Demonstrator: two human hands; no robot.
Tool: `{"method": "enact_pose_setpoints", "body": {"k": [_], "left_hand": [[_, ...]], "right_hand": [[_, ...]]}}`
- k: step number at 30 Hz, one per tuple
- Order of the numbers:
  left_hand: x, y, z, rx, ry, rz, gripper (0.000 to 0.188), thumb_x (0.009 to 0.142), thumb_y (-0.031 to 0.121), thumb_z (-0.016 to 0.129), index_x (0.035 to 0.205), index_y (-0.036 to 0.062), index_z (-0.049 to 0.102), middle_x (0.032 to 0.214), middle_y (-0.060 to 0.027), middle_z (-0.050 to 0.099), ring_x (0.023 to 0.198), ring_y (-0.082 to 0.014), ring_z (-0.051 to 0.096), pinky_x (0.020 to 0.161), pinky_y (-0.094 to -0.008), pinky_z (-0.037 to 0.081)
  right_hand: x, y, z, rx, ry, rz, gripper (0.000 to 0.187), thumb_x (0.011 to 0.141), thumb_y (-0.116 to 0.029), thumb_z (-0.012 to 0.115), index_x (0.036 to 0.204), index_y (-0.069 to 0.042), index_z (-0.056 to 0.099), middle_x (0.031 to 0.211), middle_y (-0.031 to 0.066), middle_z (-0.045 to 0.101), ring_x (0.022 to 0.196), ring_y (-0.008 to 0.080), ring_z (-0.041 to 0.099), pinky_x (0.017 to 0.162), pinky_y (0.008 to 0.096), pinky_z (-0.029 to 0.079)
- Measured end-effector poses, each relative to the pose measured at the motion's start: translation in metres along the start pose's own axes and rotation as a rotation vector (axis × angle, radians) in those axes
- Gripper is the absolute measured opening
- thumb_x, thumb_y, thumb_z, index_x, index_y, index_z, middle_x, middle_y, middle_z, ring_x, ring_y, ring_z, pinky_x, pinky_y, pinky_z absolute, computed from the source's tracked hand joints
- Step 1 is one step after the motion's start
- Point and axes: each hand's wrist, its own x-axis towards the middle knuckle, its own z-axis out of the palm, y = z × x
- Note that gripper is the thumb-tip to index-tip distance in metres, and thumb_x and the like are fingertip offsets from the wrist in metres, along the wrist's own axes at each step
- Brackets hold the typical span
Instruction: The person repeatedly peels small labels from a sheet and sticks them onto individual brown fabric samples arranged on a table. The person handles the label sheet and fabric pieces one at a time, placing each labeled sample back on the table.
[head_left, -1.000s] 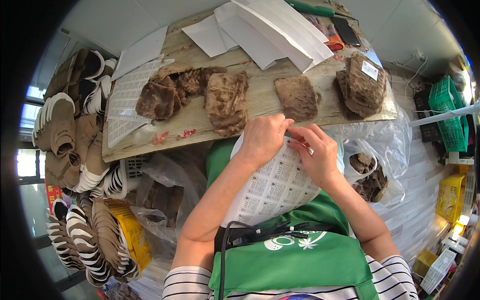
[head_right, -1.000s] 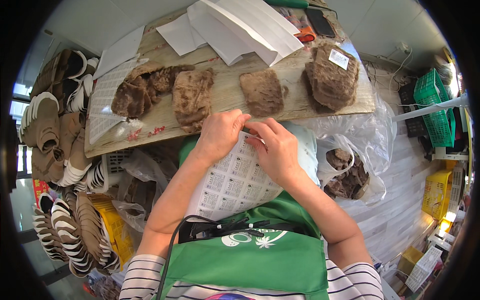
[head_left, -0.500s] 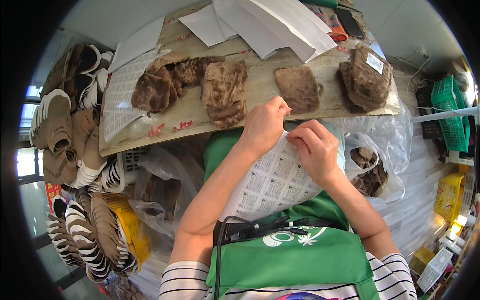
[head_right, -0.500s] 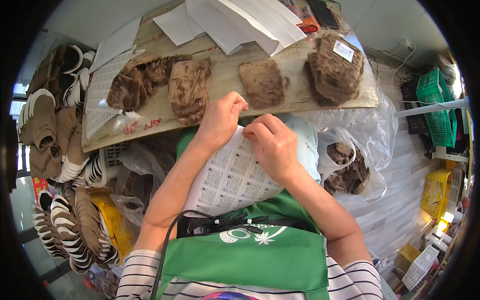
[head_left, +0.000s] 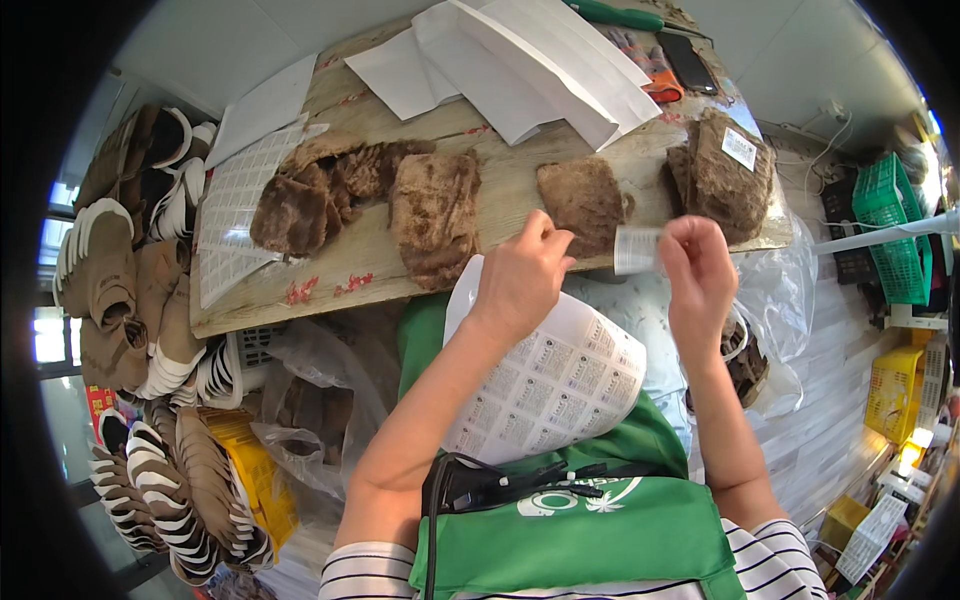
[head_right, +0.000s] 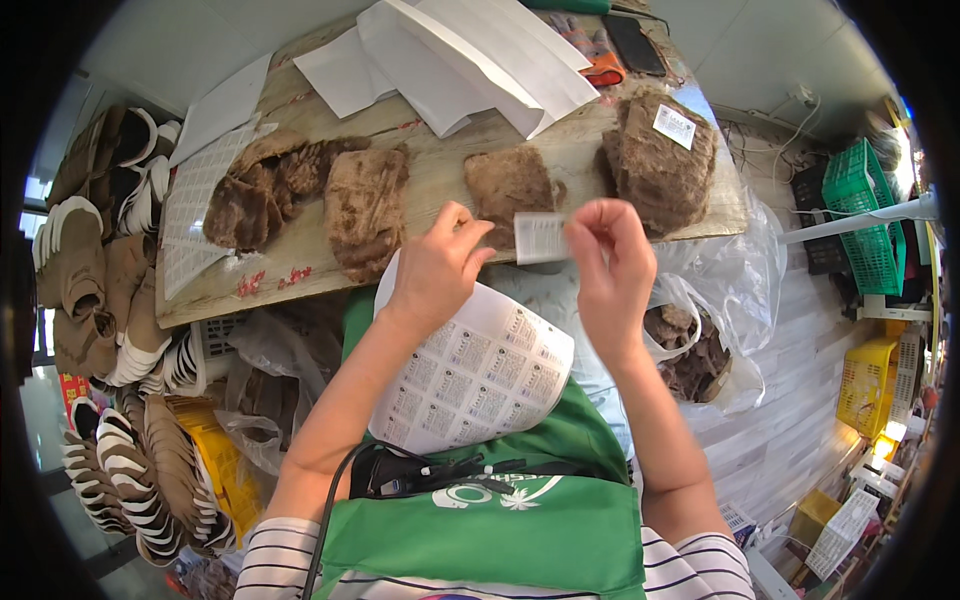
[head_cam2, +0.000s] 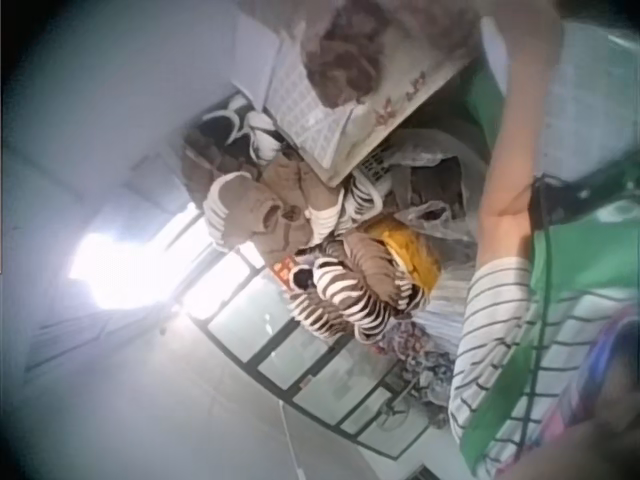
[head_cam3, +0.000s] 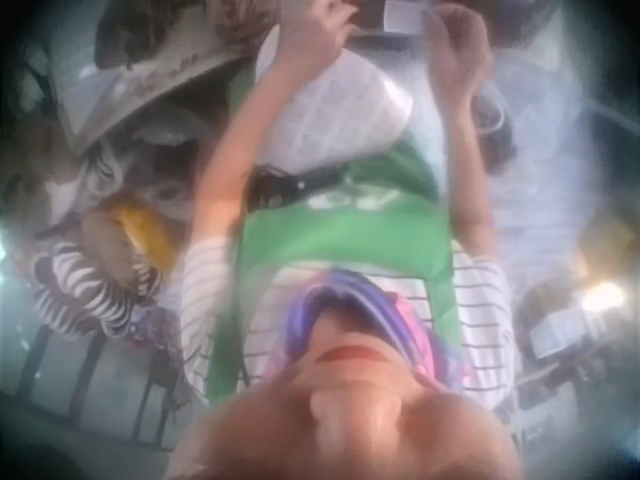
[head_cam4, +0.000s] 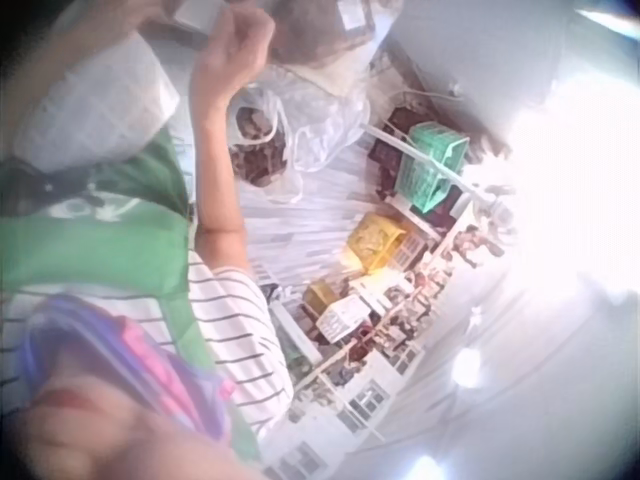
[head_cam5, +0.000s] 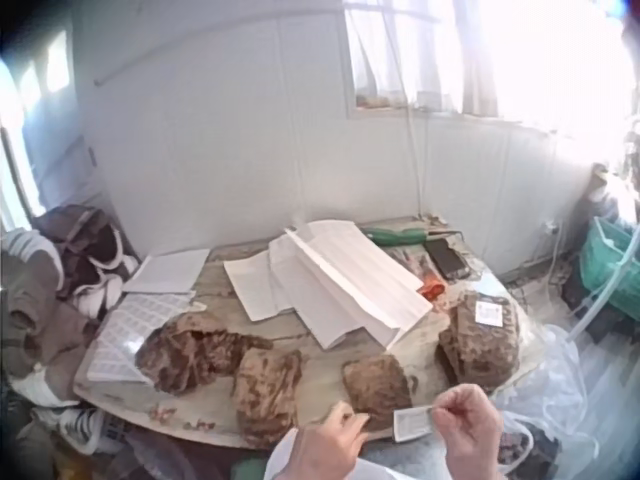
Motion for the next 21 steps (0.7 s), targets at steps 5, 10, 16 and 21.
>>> {"method": "enact_pose_setpoints", "body": {"k": [5,10,16,21], "left_hand": [[0.009,0.003,0.020,0.082,0.036,0.029,0.033,0.078,0.008,0.079,0.109,0.0033,0.069,0.115,-0.0110,0.059,0.085,-0.0325,0.069,0.071,-0.0421,0.057],[0.006,-0.002,0.026,0.094,0.015,0.017,0.031,0.078,0.007,0.078,0.108,0.0030,0.069,0.120,-0.0112,0.059,0.087,-0.0339,0.069,0.071,-0.0428,0.057],[0.004,-0.004,0.025,0.065,0.010,0.005,0.033,0.078,0.006,0.078,0.110,0.0023,0.068,0.120,-0.0101,0.059,0.089,-0.0347,0.069,0.072,-0.0432,0.057],[0.005,-0.005,0.030,0.025,0.060,-0.001,0.045,0.080,0.007,0.078,0.120,-0.0007,0.060,0.121,-0.0138,0.058,0.090,-0.0356,0.069,0.071,-0.0437,0.057]], "right_hand": [[0.057,0.061,0.010,-0.106,-0.118,0.176,0.010,0.088,-0.001,0.069,0.096,0.002,0.065,0.083,0.0018,0.066,0.076,0.0082,0.059,0.071,0.0248,0.049],[0.073,0.092,0.035,-0.077,-0.178,0.187,0.010,0.085,-0.001,0.072,0.094,0.002,0.069,0.083,0.0050,0.070,0.077,0.0109,0.064,0.071,0.0274,0.052],[0.076,0.087,0.044,-0.357,-0.192,0.197,0.012,0.083,-0.002,0.073,0.094,0.002,0.070,0.081,0.0047,0.071,0.073,0.0091,0.063,0.069,0.0260,0.052],[0.073,0.086,0.046,-0.422,-0.158,0.157,0.016,0.081,-0.006,0.075,0.094,0.002,0.071,0.078,0.0054,0.071,0.070,0.0101,0.063,0.067,0.0266,0.052]]}}
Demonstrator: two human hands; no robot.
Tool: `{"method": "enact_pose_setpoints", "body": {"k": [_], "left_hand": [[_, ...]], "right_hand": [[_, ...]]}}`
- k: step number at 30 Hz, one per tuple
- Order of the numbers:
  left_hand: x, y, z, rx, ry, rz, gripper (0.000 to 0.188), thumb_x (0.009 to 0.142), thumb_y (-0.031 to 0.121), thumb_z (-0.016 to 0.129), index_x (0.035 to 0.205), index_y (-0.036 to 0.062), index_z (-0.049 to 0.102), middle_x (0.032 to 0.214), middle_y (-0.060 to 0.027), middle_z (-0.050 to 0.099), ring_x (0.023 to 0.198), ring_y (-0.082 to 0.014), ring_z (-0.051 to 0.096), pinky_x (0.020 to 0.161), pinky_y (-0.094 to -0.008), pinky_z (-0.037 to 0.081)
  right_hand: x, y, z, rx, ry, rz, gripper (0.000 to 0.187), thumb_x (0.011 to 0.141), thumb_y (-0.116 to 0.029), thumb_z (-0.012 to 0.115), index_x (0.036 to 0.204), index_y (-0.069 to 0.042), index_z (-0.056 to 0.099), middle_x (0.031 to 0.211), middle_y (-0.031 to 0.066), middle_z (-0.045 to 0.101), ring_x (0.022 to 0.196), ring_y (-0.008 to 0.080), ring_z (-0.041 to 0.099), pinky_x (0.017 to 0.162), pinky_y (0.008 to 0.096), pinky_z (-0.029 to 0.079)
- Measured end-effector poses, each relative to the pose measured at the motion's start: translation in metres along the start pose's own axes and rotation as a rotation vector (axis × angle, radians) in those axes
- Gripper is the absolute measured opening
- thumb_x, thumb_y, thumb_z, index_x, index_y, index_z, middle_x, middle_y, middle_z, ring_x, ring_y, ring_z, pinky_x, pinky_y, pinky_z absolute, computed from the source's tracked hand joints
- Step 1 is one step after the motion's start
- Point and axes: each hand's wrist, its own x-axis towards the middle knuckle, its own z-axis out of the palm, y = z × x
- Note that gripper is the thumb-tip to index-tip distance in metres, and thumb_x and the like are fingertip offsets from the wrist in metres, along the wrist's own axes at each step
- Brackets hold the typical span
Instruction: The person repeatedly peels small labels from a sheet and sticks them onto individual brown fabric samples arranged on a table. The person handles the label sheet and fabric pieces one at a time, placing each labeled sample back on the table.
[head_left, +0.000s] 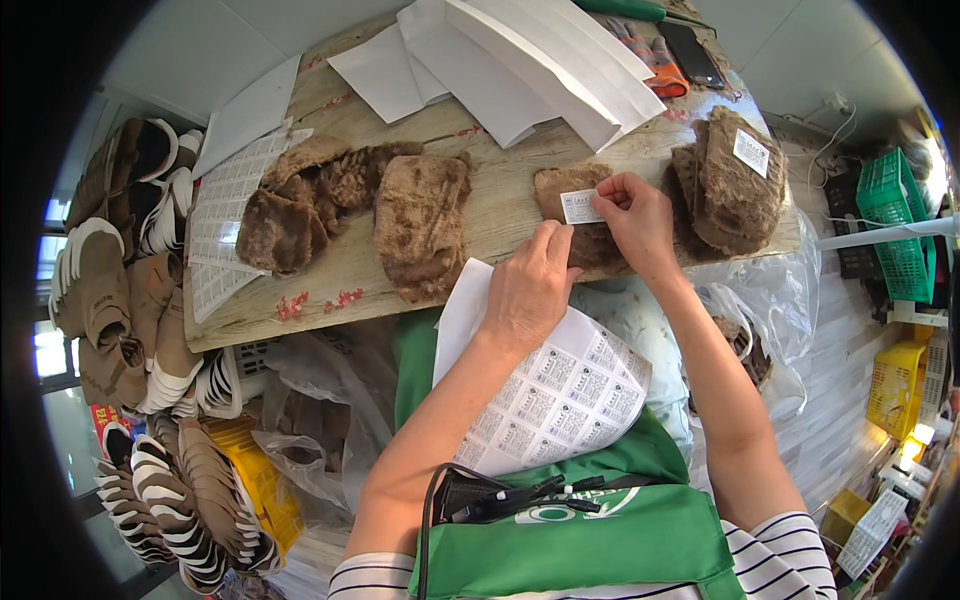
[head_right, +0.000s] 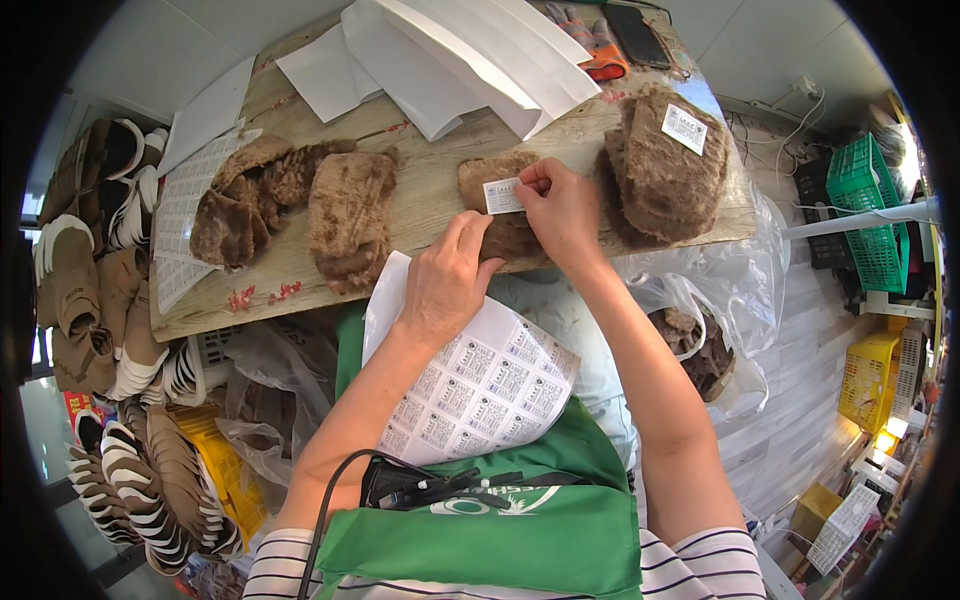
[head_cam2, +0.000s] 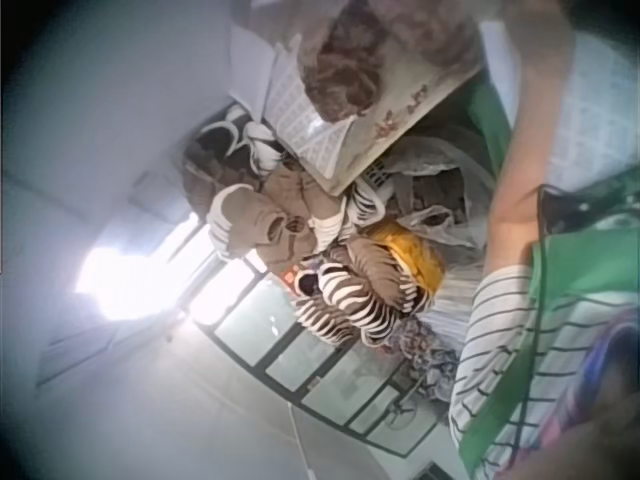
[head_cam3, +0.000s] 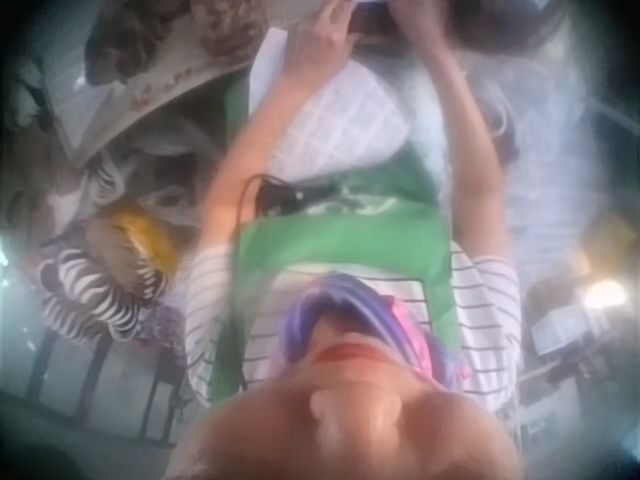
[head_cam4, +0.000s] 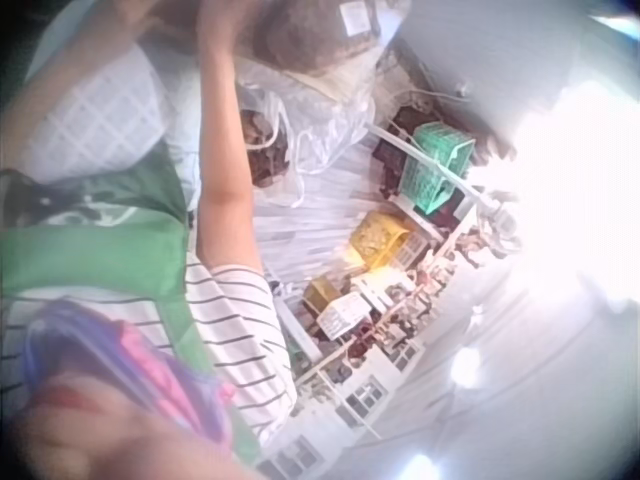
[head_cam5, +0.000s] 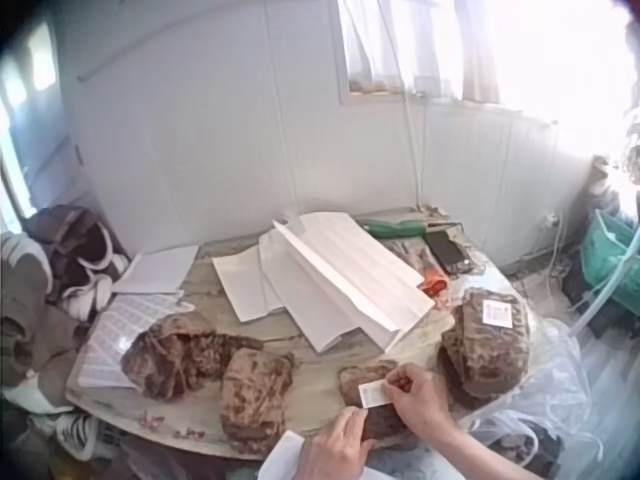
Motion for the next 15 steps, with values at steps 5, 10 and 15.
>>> {"method": "enact_pose_setpoints", "body": {"k": [5,10,15], "left_hand": [[0.005,0.004,-0.001,0.047,-0.061,-0.025,0.051,0.080,0.008,0.078,0.125,-0.0020,0.058,0.120,-0.0155,0.055,0.088,-0.0356,0.069,0.069,-0.0437,0.058],[0.006,0.003,0.004,0.094,-0.096,-0.015,0.051,0.080,0.009,0.078,0.125,-0.0032,0.057,0.115,-0.0132,0.050,0.083,-0.0348,0.069,0.066,-0.0435,0.058],[0.006,0.003,0.005,0.117,-0.116,-0.016,0.050,0.081,0.009,0.078,0.124,-0.0031,0.057,0.115,-0.0138,0.050,0.084,-0.0346,0.069,0.066,-0.0437,0.057]], "right_hand": [[0.001,-0.002,0.000,-0.040,-0.001,0.017,0.018,0.080,-0.008,0.076,0.094,0.001,0.071,0.078,0.0058,0.071,0.069,0.0108,0.064,0.066,0.0273,0.052],[0.003,-0.002,0.000,-0.090,0.002,-0.016,0.022,0.078,-0.014,0.080,0.091,0.000,0.071,0.077,0.0078,0.071,0.067,0.0144,0.065,0.064,0.0294,0.051],[0.008,-0.013,-0.007,-0.436,0.013,-0.083,0.049,0.073,-0.031,0.087,0.104,0.000,0.065,0.074,0.0101,0.068,0.068,0.0251,0.067,0.064,0.0369,0.052]]}}
